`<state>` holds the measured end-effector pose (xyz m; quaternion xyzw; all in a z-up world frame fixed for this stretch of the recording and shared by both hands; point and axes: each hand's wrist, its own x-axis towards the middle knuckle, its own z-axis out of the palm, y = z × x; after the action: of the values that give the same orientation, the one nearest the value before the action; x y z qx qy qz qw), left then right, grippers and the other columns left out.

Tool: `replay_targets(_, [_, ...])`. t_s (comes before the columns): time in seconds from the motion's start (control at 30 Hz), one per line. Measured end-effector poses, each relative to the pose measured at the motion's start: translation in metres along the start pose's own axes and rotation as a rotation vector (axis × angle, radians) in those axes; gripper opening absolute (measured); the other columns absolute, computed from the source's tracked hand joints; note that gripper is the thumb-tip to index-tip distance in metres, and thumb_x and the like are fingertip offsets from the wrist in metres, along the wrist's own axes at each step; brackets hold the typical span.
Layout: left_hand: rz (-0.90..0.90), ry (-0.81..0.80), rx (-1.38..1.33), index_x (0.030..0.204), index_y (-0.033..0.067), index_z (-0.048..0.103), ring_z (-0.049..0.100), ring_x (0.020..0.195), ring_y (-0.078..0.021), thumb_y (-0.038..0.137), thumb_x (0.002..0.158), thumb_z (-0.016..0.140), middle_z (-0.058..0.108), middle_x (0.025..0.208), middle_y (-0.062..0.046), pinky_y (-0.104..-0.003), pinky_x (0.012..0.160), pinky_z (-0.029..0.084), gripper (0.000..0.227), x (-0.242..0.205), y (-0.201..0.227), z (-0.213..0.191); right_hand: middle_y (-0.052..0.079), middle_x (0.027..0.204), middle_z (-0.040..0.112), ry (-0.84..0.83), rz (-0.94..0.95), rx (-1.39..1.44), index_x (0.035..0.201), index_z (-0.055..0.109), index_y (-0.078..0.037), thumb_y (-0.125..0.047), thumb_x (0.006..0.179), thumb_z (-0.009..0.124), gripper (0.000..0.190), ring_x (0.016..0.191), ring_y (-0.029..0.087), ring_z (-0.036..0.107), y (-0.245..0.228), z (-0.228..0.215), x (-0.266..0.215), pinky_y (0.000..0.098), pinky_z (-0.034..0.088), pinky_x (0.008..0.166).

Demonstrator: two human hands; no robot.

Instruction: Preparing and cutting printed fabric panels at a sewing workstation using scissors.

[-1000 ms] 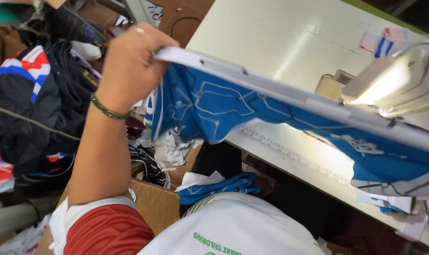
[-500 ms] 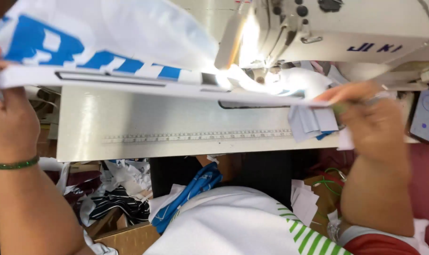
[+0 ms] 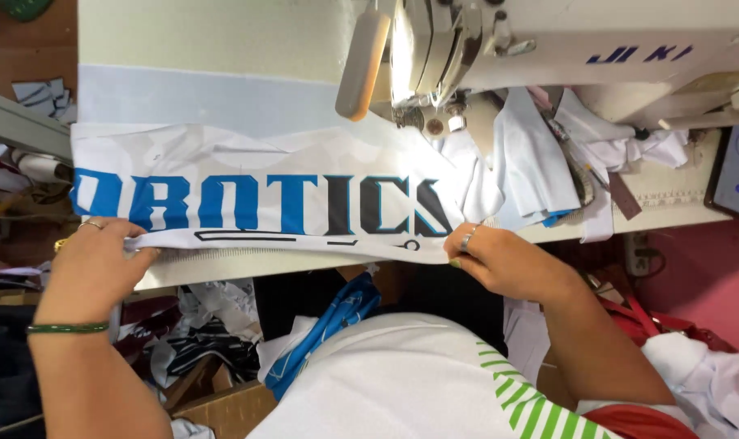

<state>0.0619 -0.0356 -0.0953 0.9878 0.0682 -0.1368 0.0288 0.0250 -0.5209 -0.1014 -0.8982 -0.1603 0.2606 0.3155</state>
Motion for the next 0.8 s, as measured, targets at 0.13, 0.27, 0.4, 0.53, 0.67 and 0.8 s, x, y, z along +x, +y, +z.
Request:
replay_targets(0.13, [-0.019,-0.132,0.055,0.128,0.0146,0.057,0.053,0.118,-0.0330,0.050,0.084,0.053,0.058,0.130,-0.012,-0.051,0.093,0.045,0.056,-0.010,0.061,-0.047,0.004,0.102,0.067,0.198,-0.118,-0.034,0.101,0.065,-0.007,-0.015,0.089,0.053,0.019,0.094,0.019,0.064,0.001,-0.015,0.011,0.0300,0.046,0.087])
replay_targets(0.27, [0.607,0.416,-0.110,0.121,0.0047,0.064,0.056,0.118,-0.0292,0.032,0.093,0.063,0.064,0.117,-0.014,-0.042,0.101,0.036,0.040,0.059,0.105,0.020,0.006,0.095,0.066,0.720,-0.478,-0.174,0.098,0.068,-0.009,-0.007,0.095,0.057,0.012,0.091,0.024,0.063,0.031,-0.011,0.068,0.0330,0.050,0.084])
replay_targets(0.4, [0.641,0.396,-0.203,0.137,-0.0056,0.046,0.032,0.134,-0.0435,0.034,0.095,0.058,0.041,0.142,-0.027,-0.061,0.105,0.021,0.059,0.076,0.130,0.050,0.007,0.103,0.064,0.848,-0.577,-0.374,0.103,0.069,-0.009,-0.013,0.095,0.054,0.018,0.099,0.024,0.061,0.067,0.007,0.098,0.0333,0.048,0.088])
replay_targets(0.53, [0.604,0.424,-0.179,0.135,-0.0038,0.050,0.036,0.133,-0.0418,0.043,0.091,0.058,0.044,0.142,-0.023,-0.059,0.104,0.024,0.065,0.072,0.105,0.056,0.008,0.106,0.063,0.823,-0.449,-0.485,0.102,0.068,-0.010,-0.015,0.089,0.061,0.015,0.103,0.026,0.059,0.089,0.015,0.080,0.0346,0.047,0.089])
replay_targets(0.67, [0.587,0.512,-0.091,0.128,0.0067,0.062,0.052,0.124,-0.0337,0.045,0.087,0.069,0.059,0.126,-0.013,-0.047,0.103,0.035,0.056,0.083,0.090,0.058,0.004,0.098,0.064,0.872,-0.404,-0.383,0.101,0.070,-0.012,-0.010,0.090,0.059,0.016,0.091,0.023,0.062,0.085,0.001,0.085,0.0314,0.049,0.082])
replay_targets(0.8, [0.712,0.607,-0.126,0.120,0.0162,0.067,0.056,0.119,-0.0244,0.034,0.091,0.069,0.061,0.119,-0.004,-0.040,0.102,0.036,0.033,0.106,0.108,0.070,0.003,0.089,0.063,0.863,-0.415,-0.297,0.100,0.071,-0.012,-0.008,0.091,0.060,0.015,0.083,0.022,0.062,0.077,0.002,0.102,0.0306,0.050,0.076])
